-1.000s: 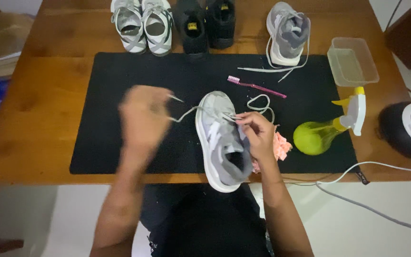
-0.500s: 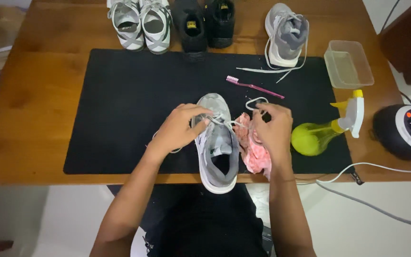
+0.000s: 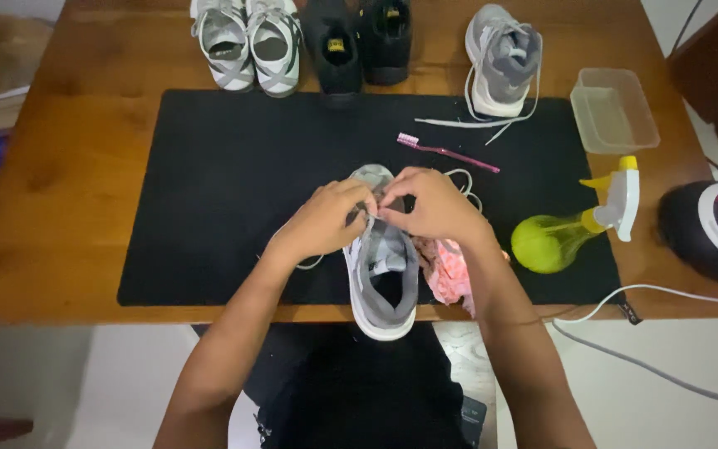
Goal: Threading laces through the eyelets of a sneaker on a workbench
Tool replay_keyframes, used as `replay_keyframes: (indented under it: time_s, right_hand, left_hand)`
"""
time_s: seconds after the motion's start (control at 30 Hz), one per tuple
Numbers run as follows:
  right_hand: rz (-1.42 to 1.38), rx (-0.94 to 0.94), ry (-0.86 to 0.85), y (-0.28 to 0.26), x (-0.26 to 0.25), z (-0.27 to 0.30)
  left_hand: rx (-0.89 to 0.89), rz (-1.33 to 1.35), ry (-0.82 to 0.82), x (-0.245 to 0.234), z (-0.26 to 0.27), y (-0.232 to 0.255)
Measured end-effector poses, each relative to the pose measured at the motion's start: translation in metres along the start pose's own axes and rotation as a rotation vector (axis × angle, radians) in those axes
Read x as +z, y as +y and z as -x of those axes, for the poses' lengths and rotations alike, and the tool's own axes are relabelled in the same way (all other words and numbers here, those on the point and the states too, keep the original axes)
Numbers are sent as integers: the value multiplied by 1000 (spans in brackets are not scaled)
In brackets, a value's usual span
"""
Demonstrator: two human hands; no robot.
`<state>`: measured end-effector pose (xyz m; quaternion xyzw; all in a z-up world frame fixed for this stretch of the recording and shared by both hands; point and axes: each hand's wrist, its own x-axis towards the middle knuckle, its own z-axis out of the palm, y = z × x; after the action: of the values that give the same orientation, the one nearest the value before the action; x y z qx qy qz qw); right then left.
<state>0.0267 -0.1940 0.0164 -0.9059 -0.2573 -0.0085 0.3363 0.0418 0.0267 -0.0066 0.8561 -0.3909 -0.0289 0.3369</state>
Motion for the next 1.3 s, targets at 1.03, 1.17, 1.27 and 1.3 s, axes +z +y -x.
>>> replay_keyframes:
  time_s: [1.03,1.17,1.27,1.3]
  right_hand:
    - [-170,-151,150,79,51,4]
    - [-536,132,164,80,62,6]
    - [-442,117,172,60,49,7]
    - [-293,69,180,51,43,8]
  left_hand:
    - [-162,7,567,76,17,-18]
    - [-140,158,647,69,16,-6]
    - [-151,132,671,71,11,-13]
    - [-149,46,669,74,11,-18]
